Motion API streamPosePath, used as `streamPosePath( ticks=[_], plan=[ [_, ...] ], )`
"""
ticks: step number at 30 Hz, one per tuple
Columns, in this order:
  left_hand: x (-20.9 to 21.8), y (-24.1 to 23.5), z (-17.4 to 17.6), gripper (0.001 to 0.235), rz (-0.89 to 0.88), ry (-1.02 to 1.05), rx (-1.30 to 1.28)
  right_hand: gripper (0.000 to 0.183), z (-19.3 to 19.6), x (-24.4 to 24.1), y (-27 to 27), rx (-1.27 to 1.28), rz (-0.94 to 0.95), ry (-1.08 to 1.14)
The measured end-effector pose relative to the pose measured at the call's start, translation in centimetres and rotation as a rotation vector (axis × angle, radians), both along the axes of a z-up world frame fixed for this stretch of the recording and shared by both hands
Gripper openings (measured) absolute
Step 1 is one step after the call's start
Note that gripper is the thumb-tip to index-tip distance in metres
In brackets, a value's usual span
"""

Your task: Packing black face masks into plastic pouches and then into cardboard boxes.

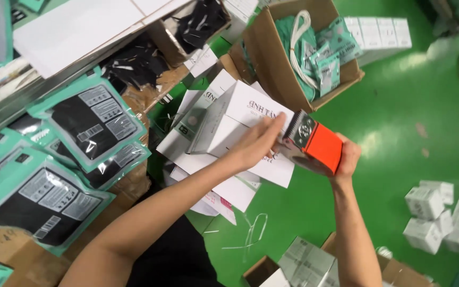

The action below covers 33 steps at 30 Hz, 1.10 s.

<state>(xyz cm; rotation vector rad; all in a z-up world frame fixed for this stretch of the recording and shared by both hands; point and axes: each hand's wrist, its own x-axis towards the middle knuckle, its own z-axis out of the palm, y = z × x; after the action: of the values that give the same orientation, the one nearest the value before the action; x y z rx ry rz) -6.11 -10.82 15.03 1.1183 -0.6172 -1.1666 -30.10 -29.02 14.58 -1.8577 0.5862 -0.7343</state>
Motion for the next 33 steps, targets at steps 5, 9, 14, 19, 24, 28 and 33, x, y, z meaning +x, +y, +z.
streamPosePath(
  ticks=[5,9,14,19,24,28,33],
  plan=[
    [2.6,1.3,-0.7,0.034,0.149,-0.058,-0.103,0.055,2.3,2.3,0.4,-0.046,0.088,0.074],
    [7.9,5.9,-2.4,0.021,0.392,-0.462,0.079,0.046,6.1,7.6,3.4,-0.186,0.130,0.508],
    [6.4,5.9,-15.3,0.028,0.406,-0.483,0.199,0.040,7.2,12.9,4.2,-0.159,0.191,0.651],
    [6.4,7.3,-15.0,0.083,0.344,-0.389,-0.037,0.039,6.5,11.9,4.6,-0.105,0.180,0.622],
    [8.9,8.2,-4.5,0.110,0.025,-0.488,-0.289,0.042,5.0,9.7,3.3,-0.133,0.177,0.724],
    [7.8,5.9,-2.8,0.135,-0.069,-0.623,-0.262,0.042,6.2,11.2,3.2,-0.235,0.248,0.640],
    [8.8,5.0,1.8,0.120,-0.230,-1.131,0.053,0.039,10.0,8.8,3.3,-0.072,0.299,0.553]
  ],
)
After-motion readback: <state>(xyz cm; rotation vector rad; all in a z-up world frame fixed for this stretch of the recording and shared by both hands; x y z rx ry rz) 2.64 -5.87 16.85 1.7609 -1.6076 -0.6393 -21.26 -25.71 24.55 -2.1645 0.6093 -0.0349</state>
